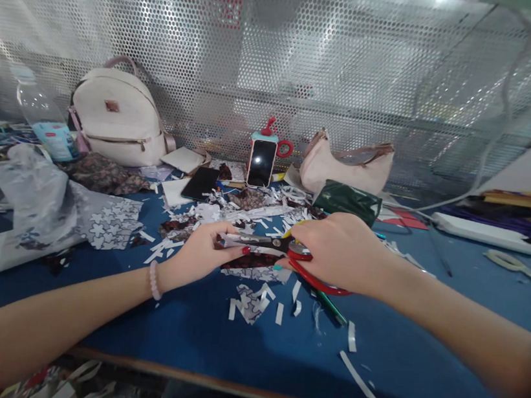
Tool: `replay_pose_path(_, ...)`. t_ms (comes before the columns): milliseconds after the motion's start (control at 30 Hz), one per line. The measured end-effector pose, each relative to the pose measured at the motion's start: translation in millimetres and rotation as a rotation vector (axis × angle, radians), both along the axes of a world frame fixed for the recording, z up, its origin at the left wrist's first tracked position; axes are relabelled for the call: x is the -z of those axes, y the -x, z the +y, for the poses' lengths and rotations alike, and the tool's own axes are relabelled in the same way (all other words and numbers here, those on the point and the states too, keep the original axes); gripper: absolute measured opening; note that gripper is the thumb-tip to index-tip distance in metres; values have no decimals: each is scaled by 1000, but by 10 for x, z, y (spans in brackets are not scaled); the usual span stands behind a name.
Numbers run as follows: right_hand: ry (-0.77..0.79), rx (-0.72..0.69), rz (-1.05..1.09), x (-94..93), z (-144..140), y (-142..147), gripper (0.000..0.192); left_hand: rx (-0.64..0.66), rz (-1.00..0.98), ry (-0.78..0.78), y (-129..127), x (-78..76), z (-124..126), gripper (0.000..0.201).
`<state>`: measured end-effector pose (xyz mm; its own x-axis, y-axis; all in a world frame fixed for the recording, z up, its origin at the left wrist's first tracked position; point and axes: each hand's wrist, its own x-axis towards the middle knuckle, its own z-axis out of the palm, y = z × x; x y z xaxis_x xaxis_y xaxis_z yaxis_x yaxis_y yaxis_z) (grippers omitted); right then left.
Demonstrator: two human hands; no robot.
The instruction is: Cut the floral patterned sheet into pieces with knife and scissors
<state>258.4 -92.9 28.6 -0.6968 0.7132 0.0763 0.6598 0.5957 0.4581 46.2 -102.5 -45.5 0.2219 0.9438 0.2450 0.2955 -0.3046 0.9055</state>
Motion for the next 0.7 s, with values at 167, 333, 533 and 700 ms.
replay_pose_path(167,-25,-20,-9,33,0,-16,31,10,18,-1,16,15,14,22)
replay_pose_path(333,-58,-39,-22,71,23,-35,28,3,11,13,30,53,42,25)
replay_pose_path(533,-89,-60,-4,96,15,-55,31,27,-30,26,23,42,40,24)
replay_pose_path(700,-91,-62,13,100,-22,-85,35,33,-58,54,7,13,14,21)
